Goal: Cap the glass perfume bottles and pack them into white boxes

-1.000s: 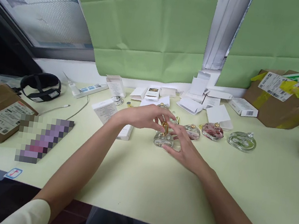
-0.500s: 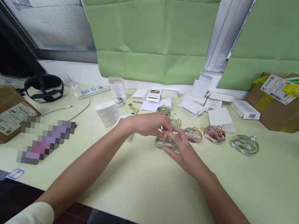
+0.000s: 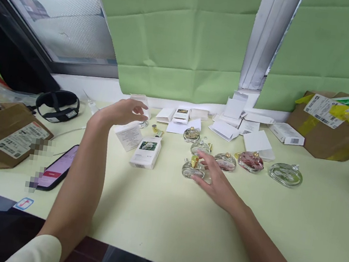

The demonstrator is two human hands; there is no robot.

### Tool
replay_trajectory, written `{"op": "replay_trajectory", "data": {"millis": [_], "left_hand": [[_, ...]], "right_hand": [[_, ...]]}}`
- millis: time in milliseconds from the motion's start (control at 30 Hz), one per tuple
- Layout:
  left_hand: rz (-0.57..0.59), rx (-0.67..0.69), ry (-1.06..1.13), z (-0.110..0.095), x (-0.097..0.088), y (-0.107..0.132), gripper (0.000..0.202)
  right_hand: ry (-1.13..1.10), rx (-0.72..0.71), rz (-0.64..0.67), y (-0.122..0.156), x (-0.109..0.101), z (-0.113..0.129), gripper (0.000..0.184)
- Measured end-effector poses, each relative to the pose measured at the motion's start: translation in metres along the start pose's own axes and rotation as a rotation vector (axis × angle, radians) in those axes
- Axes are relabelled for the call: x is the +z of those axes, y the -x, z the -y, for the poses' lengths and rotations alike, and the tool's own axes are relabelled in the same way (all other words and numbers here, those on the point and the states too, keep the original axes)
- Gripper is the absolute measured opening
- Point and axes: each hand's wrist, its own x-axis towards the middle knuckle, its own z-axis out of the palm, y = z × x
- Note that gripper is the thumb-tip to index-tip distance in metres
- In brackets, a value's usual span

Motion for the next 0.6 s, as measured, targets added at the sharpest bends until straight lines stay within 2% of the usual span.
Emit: {"op": "replay_trajectory", "data": {"millis": [133, 267, 367, 467, 533, 600], "left_hand": [[0.016, -0.144, -0.032, 0.037, 0.006, -0.012, 0.056], [0.041, -0.208, 0.014, 0.049, 0.007, -0.014, 0.058], [0.029, -0.203, -0.007, 0.039, 0.002, -0.007, 0.057], [0.04, -0.053, -0.017, 0.017, -0.001, 0.004, 0.058], [0.144, 0.008, -0.027, -0.001, 0.004, 0.008, 0.06], [0.274, 0.007, -0.075, -0.017, 0.015, 0.007, 0.063]], "right_hand": [[-0.027, 0.088, 0.053, 0.001, 0.001, 0.003, 0.069], [-0.01, 0.141, 0.084, 0.0, 0.0, 0.005, 0.065], [-0.003, 0.155, 0.075, 0.0, -0.001, 0.005, 0.065], [-0.013, 0.183, 0.072, 0.001, -0.002, 0.005, 0.067], [-0.025, 0.201, 0.067, 0.001, -0.002, 0.004, 0.068], [-0.039, 0.205, 0.064, 0.001, -0.002, 0.003, 0.07]]}}
